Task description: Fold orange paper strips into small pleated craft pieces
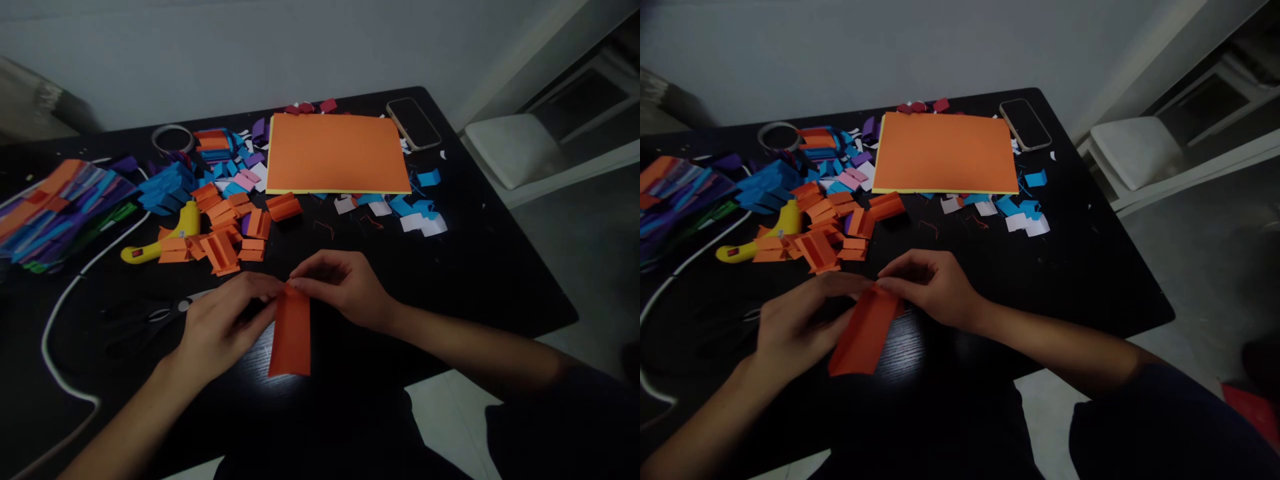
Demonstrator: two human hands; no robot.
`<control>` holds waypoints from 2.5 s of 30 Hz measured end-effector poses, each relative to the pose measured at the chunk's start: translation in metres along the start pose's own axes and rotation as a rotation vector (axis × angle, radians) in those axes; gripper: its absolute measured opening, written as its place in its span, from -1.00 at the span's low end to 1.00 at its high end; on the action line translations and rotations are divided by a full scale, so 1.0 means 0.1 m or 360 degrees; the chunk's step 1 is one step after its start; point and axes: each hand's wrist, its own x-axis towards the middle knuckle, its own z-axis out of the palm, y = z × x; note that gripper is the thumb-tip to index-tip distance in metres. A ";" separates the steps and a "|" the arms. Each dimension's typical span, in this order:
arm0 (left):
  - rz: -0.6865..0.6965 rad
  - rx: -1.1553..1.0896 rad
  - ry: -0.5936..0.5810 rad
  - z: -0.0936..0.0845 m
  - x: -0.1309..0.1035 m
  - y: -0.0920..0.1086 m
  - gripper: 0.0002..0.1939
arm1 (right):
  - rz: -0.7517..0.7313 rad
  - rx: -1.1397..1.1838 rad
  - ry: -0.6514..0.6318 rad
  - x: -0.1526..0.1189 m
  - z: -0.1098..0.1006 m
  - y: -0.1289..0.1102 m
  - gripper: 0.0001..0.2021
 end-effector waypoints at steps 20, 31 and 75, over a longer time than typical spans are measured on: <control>-0.0070 0.0008 0.0010 0.01 0.00 0.01 -0.88 | -0.0150 -0.0145 -0.0047 -0.03 -0.01 0.03 -0.90; -0.0097 -0.0019 0.0016 0.00 -0.02 0.01 -0.85 | -0.0174 0.0090 0.0042 -0.03 0.03 0.13 -0.92; -0.0078 -0.0056 -0.0178 0.02 0.00 0.01 -0.81 | -0.0467 -0.0838 -0.0226 0.02 -0.09 0.02 -0.96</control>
